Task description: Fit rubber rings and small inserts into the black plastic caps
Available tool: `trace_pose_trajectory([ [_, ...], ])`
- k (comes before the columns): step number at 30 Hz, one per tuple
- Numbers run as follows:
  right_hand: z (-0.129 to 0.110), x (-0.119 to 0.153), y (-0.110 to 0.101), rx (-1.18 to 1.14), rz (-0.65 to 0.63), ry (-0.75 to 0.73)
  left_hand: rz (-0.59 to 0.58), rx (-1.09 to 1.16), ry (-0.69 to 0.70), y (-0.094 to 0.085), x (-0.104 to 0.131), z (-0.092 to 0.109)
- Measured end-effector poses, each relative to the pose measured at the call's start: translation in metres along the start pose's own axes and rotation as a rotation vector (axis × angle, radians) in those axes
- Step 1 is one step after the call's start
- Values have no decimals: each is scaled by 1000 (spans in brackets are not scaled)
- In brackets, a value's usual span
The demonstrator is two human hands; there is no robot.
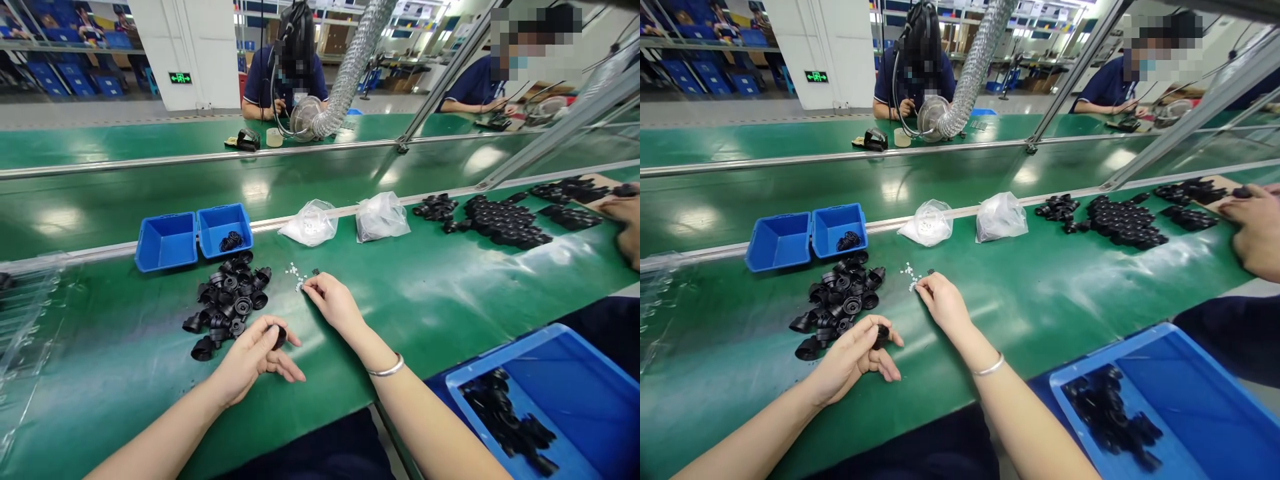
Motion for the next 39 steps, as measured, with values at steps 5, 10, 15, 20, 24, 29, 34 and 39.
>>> trace_pose_trajectory([
  [5, -4, 2, -2, 6, 9, -23, 63, 25, -72, -2, -1, -5],
  [10, -5, 2, -2, 15, 12, -45, 165, 100, -85, -12, -3, -7],
  [15, -3, 3, 0, 27, 12, -54, 186, 224, -160, -17, -3, -15],
  [20, -2, 3, 1, 26, 3, -54, 230, 345, -205, -19, -3, -18],
  [24, -4, 4, 0, 29, 15, -66, 232, 447, -213, -19, -4, -18],
  [29, -4, 4, 1, 32, 15, -55, 294, 592, -248, -18, -1, -19],
  [34, -2, 4, 2, 20, 13, -58, 318, 660, -249, -16, 3, -19],
  [39, -2, 6, 2, 7, 33, -54, 250, 554, -213, -11, 3, -17],
])
Point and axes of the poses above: each hand's wrist, its own x-axis away from the middle knuckle, its own y-axis out of the palm, z = x × y, the point moved 7 cm from there along -x, towards the middle knuckle, and after that the axes turned 6 degrees about x, right-handed, at the moved point
